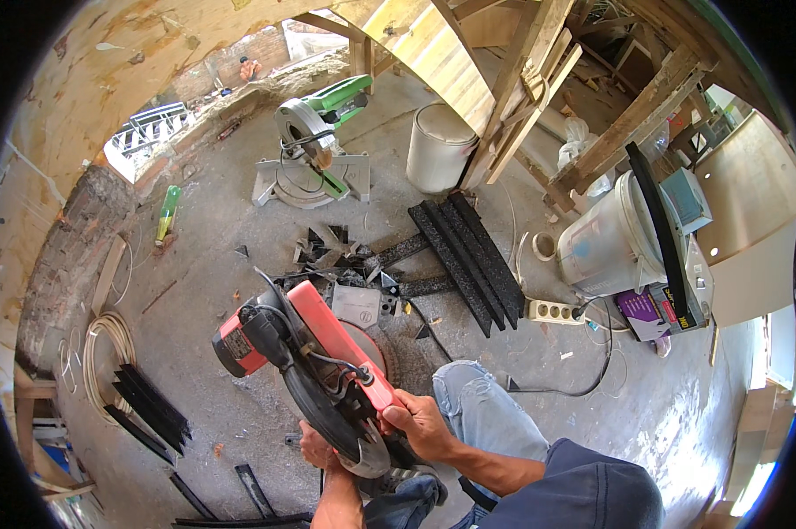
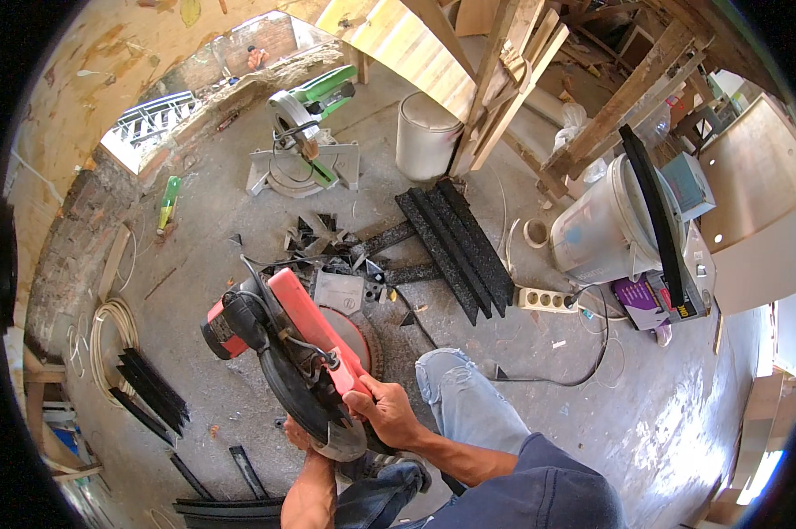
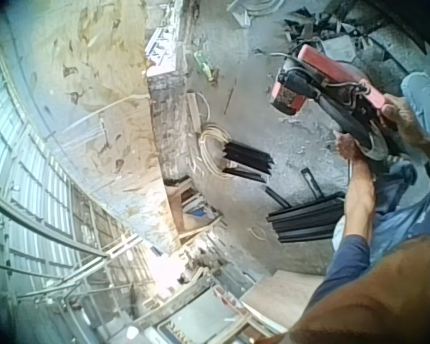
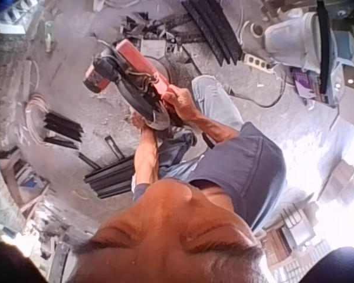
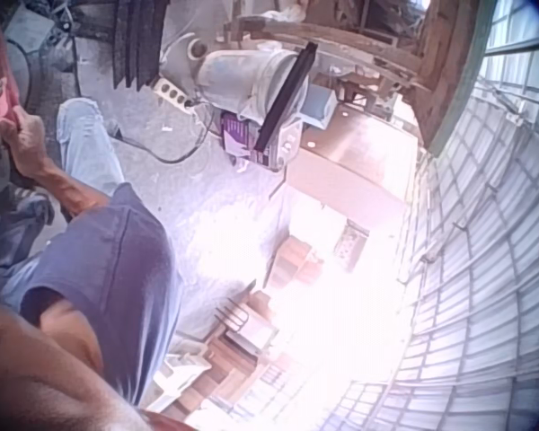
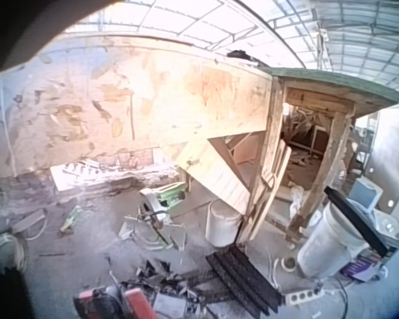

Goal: The person operates a miter saw to cut a black wooden frame piece. They pick up the piece, align it on the saw bed, and press the saw handle down to make the cut.

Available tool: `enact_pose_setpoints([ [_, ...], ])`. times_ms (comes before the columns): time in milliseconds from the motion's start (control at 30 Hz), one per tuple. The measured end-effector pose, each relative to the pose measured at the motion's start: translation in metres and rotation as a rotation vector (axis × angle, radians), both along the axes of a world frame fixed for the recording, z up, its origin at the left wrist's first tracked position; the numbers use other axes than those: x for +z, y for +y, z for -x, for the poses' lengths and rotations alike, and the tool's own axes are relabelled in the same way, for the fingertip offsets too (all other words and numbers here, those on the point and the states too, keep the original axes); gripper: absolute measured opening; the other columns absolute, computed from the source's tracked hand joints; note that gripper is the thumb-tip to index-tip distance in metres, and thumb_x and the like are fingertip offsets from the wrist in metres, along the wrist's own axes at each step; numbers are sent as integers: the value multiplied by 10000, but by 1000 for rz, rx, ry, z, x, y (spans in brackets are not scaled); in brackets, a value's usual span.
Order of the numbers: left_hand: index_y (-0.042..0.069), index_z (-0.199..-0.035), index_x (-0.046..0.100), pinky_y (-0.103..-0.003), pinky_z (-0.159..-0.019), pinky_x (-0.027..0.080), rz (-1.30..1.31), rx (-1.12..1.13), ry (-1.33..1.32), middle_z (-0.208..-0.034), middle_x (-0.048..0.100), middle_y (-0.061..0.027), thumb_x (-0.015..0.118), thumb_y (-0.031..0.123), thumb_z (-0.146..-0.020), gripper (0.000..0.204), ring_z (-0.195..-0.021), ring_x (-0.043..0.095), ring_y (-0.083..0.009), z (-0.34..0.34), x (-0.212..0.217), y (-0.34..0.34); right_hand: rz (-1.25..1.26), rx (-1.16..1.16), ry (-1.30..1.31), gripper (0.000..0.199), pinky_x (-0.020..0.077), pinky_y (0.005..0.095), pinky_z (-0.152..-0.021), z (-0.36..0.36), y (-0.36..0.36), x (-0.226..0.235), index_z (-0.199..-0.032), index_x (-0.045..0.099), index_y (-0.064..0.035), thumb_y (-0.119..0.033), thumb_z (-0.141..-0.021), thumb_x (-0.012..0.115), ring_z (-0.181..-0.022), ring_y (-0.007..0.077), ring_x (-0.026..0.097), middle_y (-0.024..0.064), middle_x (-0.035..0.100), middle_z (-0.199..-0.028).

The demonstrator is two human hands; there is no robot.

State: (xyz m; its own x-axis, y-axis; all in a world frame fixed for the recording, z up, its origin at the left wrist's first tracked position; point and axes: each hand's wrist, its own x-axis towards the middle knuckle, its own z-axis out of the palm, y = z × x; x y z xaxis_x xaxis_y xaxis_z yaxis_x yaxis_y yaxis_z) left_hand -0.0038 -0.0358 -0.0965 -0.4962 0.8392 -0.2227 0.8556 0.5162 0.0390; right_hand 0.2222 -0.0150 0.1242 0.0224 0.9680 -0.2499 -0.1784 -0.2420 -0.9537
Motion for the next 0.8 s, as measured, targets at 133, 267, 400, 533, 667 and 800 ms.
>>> enact_pose_setpoints([
  [133, 107, -1287, 617, -484, -620, 571, -11, 2, -8, -795, 723, -139, 470, 261, -975, 378, -684, 712, -347, 1, -1, 0, -1, 2, -4, 499, 466, 256, -607, 0, 0, 0, -937, 614, -10, -504, -1003, 591, -668, 64, 558, 12, 605, -710],
  [267, 105, -1287, 616, -483, -621, 571, -22, 3, -19, -795, 723, -139, 473, 263, -974, 379, -684, 712, -346, 3, -2, -3, -2, 2, -11, 493, 465, 259, -603, 0, -1, -2, -925, 614, -14, -500, -1005, 588, -662, 65, 557, 14, 602, -699],
  [400, 103, -1287, 616, -483, -621, 571, -35, 7, -29, -795, 723, -140, 475, 265, -972, 381, -684, 712, -346, 4, -3, -1, -7, 7, -27, 496, 461, 263, -600, -1, -1, -4, -918, 613, -18, -505, -1005, 584, -658, 67, 555, 14, 599, -691],
  [533, 101, -1286, 615, -482, -621, 570, -47, 10, -39, -796, 724, -141, 477, 267, -970, 382, -684, 713, -346, 3, -3, -1, -19, 12, -44, 502, 453, 271, -592, -1, -1, -5, -909, 608, -21, -514, -1003, 580, -649, 73, 544, 12, 585, -680],
  [667, 99, -1286, 614, -482, -621, 570, -58, 15, -49, -796, 724, -142, 479, 269, -969, 384, -684, 713, -346, 3, -4, -2, -21, 10, -41, 513, 447, 275, -588, 0, -1, -5, -900, 604, -24, -526, -1003, 574, -643, 74, 535, 9, 573, -672],
  [800, 97, -1285, 614, -481, -621, 570, -69, 22, -60, -796, 724, -143, 482, 271, -967, 386, -684, 713, -345, 2, -4, 2, -19, 9, -38, 525, 445, 273, -588, -1, -1, -6, -894, 599, -25, -538, -999, 572, -643, 73, 532, 9, 568, -669],
])
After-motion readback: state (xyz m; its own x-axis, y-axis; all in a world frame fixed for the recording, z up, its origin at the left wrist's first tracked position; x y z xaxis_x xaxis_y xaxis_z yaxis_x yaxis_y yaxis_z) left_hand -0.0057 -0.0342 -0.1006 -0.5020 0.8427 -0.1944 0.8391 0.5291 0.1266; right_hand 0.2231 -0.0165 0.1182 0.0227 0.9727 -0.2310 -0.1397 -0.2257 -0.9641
